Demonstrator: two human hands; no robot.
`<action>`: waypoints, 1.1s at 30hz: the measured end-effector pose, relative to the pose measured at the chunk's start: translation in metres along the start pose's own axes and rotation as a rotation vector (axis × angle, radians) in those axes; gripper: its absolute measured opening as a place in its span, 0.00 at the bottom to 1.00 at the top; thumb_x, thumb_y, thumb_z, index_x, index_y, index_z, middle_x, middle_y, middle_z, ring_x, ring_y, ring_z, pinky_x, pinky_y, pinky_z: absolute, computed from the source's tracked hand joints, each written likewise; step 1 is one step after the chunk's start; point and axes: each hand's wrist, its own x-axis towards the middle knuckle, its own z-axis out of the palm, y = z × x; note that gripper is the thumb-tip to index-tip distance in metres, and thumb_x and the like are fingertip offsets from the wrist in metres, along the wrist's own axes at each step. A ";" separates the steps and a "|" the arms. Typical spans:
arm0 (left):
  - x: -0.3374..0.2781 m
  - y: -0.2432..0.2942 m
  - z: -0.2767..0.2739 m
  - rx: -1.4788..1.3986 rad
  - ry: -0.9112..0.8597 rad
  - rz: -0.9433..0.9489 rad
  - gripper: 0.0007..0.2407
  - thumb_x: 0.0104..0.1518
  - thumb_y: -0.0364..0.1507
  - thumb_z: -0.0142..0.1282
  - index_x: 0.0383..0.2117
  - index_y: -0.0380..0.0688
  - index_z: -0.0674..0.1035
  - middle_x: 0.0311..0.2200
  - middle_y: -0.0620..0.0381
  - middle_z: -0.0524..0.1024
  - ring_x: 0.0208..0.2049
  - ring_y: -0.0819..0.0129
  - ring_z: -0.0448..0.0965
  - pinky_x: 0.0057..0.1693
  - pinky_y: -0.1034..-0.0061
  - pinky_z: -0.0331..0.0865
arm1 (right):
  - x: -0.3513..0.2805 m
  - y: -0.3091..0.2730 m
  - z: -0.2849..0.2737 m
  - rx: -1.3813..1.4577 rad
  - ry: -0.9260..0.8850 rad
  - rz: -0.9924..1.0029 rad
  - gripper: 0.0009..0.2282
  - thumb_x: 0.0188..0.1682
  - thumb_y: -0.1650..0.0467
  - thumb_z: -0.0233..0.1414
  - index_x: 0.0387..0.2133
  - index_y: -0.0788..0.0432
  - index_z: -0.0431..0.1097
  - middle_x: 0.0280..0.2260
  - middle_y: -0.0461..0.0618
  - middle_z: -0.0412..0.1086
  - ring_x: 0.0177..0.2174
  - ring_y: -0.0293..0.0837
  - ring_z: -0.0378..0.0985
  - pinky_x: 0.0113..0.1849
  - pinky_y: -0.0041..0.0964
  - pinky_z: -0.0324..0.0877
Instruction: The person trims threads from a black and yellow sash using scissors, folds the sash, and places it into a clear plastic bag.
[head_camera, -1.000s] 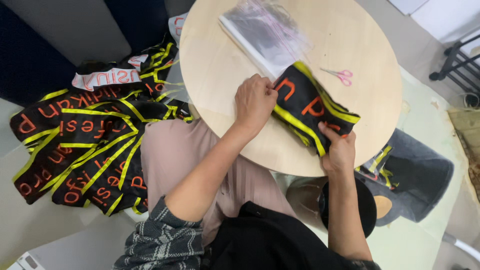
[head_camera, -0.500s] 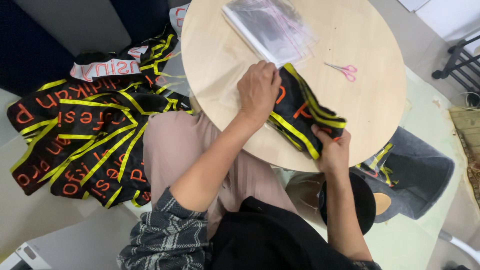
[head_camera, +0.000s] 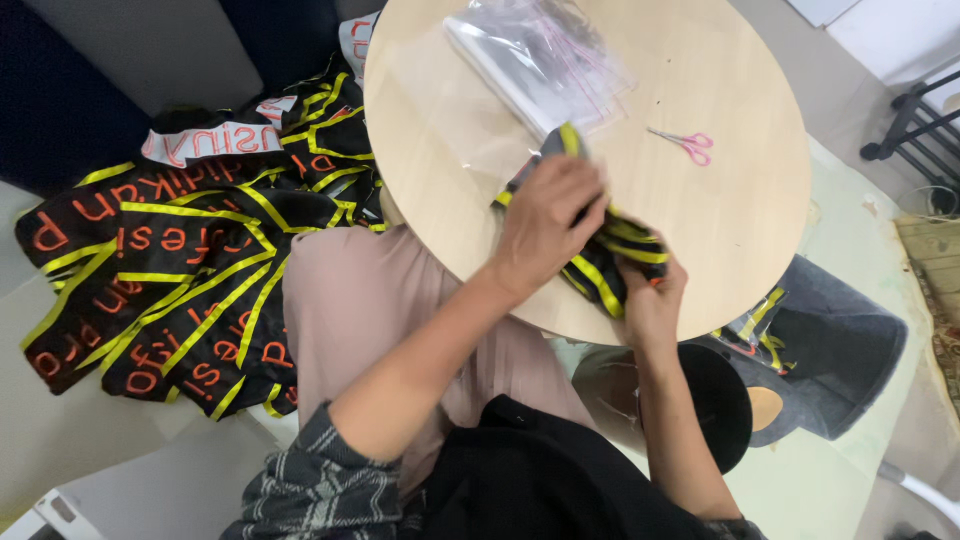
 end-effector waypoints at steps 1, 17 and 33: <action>0.008 0.013 -0.016 -0.072 0.127 -0.056 0.04 0.48 0.26 0.54 0.25 0.42 0.72 0.26 0.51 0.71 0.34 0.55 0.71 0.44 0.65 0.66 | -0.001 0.003 0.004 0.160 0.174 0.150 0.07 0.37 0.82 0.48 0.26 0.61 0.69 0.21 0.51 0.66 0.21 0.42 0.70 0.26 0.35 0.69; -0.021 0.046 0.007 -0.813 0.316 -1.255 0.23 0.49 0.32 0.52 0.50 0.35 0.61 0.53 0.45 0.59 0.56 0.60 0.56 0.59 0.68 0.50 | -0.003 0.001 0.034 0.542 0.404 0.226 0.06 0.32 0.81 0.56 0.22 0.62 0.70 0.20 0.52 0.69 0.21 0.45 0.74 0.26 0.35 0.73; 0.008 0.014 -0.014 -0.761 0.234 -1.300 0.16 0.31 0.30 0.66 0.27 0.37 0.75 0.23 0.53 0.74 0.25 0.71 0.73 0.29 0.77 0.67 | -0.002 -0.028 0.047 0.266 0.152 0.244 0.10 0.34 0.73 0.58 0.29 0.61 0.67 0.24 0.50 0.67 0.25 0.43 0.73 0.29 0.39 0.74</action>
